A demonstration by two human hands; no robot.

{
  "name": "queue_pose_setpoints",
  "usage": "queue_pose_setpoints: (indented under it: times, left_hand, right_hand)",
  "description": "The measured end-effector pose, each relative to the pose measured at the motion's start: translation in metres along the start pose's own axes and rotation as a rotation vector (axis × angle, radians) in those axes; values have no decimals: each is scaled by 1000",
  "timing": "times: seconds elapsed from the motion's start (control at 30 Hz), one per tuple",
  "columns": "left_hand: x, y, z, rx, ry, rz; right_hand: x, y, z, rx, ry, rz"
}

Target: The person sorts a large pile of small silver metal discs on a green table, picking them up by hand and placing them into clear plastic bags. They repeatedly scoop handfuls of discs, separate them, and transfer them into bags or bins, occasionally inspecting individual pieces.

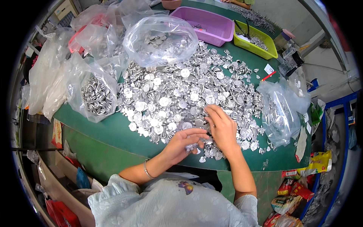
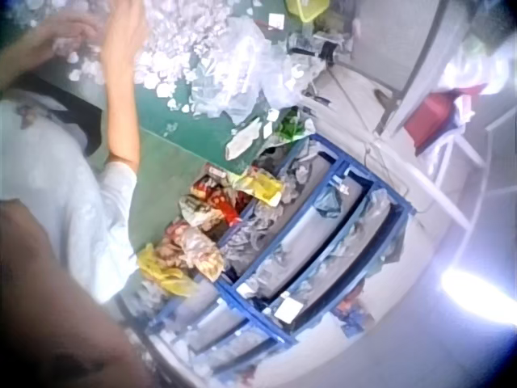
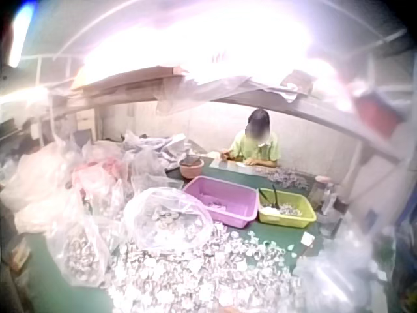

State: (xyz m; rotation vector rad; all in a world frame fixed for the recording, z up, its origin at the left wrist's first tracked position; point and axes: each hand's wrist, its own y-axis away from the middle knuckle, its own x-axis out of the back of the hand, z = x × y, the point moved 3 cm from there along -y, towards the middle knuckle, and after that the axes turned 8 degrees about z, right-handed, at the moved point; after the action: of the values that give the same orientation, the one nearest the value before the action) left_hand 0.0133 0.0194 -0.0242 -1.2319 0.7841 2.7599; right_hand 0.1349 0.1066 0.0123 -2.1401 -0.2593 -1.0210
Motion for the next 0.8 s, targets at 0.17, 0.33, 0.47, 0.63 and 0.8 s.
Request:
queue_pose_setpoints:
  times: [0.17, 0.33, 0.47, 0.63, 0.8]
  left_hand:
    - [5, -3, -6, -50, 54, -26]
    - [3, -1, -7, -49, 64, -16]
    - [2, 0, -4, -31, 62, 28]
    - [3, 1, -5, -36, 83, 48]
    - [3, 0, -9, -17, 97, 28]
  right_hand:
    - [5, -1, -7, -162, 4, -111]
    - [6, 1, -5, -158, -30, -89]
    - [7, 2, -3, -168, -15, -120]
    - [13, 0, 0, -157, 13, -203]
    - [13, -5, -1, -147, 7, -239]
